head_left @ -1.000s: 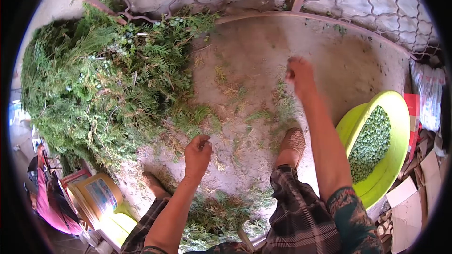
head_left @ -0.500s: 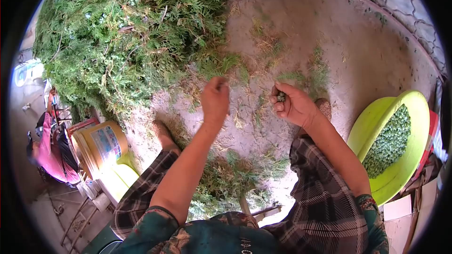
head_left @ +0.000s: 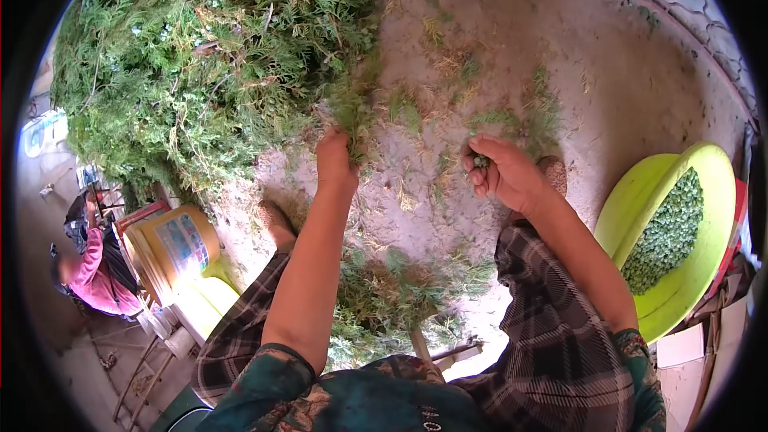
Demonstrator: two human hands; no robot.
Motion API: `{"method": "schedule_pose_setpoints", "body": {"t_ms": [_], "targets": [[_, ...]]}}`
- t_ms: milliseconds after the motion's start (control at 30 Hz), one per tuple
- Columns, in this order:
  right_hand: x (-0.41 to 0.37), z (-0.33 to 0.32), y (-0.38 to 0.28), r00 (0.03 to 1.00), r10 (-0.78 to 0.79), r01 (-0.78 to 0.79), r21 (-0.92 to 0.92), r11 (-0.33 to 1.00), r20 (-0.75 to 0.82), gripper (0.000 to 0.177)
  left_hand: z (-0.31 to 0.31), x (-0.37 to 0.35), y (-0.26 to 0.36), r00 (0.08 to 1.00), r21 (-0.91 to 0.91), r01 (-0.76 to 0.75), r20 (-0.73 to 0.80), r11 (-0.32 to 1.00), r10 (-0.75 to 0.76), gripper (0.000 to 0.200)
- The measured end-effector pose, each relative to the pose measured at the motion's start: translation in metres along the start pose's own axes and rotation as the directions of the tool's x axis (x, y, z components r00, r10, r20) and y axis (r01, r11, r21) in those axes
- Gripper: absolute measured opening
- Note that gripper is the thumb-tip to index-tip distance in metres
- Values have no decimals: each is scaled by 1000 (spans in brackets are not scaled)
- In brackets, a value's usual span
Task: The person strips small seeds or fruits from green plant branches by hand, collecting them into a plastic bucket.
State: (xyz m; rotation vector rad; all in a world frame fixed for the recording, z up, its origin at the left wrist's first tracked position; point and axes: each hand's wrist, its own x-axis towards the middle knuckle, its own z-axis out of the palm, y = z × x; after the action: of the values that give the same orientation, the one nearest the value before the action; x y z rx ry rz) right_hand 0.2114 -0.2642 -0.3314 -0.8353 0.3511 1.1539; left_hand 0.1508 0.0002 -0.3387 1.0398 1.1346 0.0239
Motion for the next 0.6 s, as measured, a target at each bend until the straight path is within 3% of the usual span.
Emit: {"method": "schedule_pose_setpoints", "body": {"t_ms": [33, 67, 100, 133, 200, 233, 300, 433, 500, 533, 600], "targets": [[1, 2, -1, 1000, 3, -3, -1, 1000, 3, 19, -9, 3, -1, 1000, -1, 0, -4, 1000, 0, 16], [1, 4, -2, 1000, 3, -3, -12, 1000, 2, 20, -23, 10, -1, 953, -280, 227, 260, 933, -154, 14], [1, 6, -3, 1000, 2, -2, -21, 1000, 1, 20, -25, 9, 3, 819, -457, 486, 536, 745, -205, 12], [1, 8, -4, 1000, 1, -1, -20, 1000, 1, 20, -24, 6, 4, 819, -455, 486, 536, 746, -206, 12], [1, 12, -5, 1000, 8, -8, -38, 999, 0, 20, -16, -6, 6, 891, -303, 317, 419, 899, -173, 16], [2, 14, -5, 1000, 7, -7, -37, 999, -1, 20, -8, -14, 8, 891, -302, 318, 420, 899, -174, 16], [3, 18, -6, 1000, 3, -3, -29, 1000, 18, 21, 9, -29, 12, 965, -138, 139, 239, 981, -103, 23], [-5, 33, -20, 993, -45, 56, -109, 992, 105, 22, 22, -53, 21, 924, -122, 105, 379, 987, -51, 26], [-14, 54, -29, 949, -315, 289, -358, 888, -15, 26, 29, -62, 22, 907, 39, -25, 420, 999, 6, 23], [-14, 61, -31, 949, -316, 288, -360, 888, -21, 26, 34, -68, 24, 906, 38, -21, 424, 999, 2, 23], [-14, 72, -35, 767, -628, 573, -585, 574, 135, 35, 42, -81, 26, 906, 123, -108, 420, 986, 47, 18]]}}
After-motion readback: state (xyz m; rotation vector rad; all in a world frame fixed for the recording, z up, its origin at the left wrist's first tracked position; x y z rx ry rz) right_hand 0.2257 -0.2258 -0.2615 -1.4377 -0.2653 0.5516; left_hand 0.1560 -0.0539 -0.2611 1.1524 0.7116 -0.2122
